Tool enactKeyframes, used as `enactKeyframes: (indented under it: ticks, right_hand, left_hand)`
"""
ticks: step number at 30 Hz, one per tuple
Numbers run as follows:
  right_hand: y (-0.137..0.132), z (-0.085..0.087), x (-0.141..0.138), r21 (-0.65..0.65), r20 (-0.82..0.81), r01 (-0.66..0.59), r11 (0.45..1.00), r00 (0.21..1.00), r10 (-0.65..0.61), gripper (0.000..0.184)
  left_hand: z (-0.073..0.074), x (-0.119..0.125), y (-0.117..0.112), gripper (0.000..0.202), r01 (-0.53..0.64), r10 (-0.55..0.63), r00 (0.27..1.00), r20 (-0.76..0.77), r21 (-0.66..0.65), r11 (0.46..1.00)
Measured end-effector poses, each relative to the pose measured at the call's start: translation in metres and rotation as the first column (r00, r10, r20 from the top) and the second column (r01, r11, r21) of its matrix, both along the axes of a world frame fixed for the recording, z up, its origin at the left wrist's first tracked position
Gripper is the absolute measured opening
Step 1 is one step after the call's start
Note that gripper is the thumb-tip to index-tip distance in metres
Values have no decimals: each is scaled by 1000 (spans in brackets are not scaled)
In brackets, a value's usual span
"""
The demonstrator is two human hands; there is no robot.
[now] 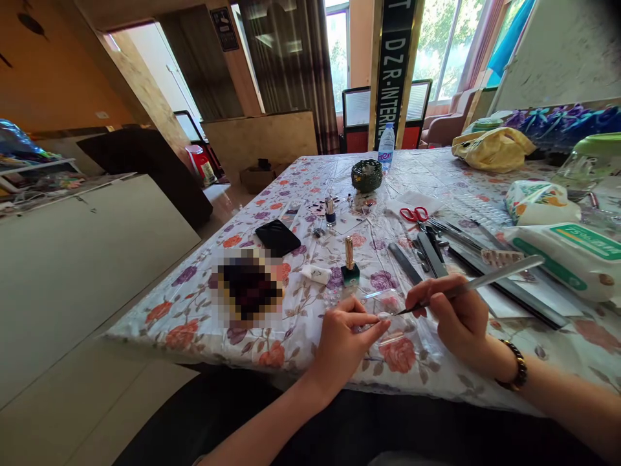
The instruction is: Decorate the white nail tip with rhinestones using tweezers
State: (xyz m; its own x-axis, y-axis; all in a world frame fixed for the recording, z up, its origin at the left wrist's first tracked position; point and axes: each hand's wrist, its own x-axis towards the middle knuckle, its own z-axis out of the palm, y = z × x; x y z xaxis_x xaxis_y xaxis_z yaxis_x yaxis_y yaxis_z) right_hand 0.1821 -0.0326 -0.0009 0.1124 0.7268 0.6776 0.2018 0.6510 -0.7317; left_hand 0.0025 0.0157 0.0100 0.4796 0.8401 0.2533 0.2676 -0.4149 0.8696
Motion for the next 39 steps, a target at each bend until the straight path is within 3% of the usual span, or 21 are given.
enactKeyframes:
  ticks: [39]
  right_hand:
    - [1, -4, 2, 11, 2, -8, 1000, 1000, 8, 10]
  left_hand:
    - [-2, 0, 1, 10, -1, 1, 1000, 7, -5, 1000]
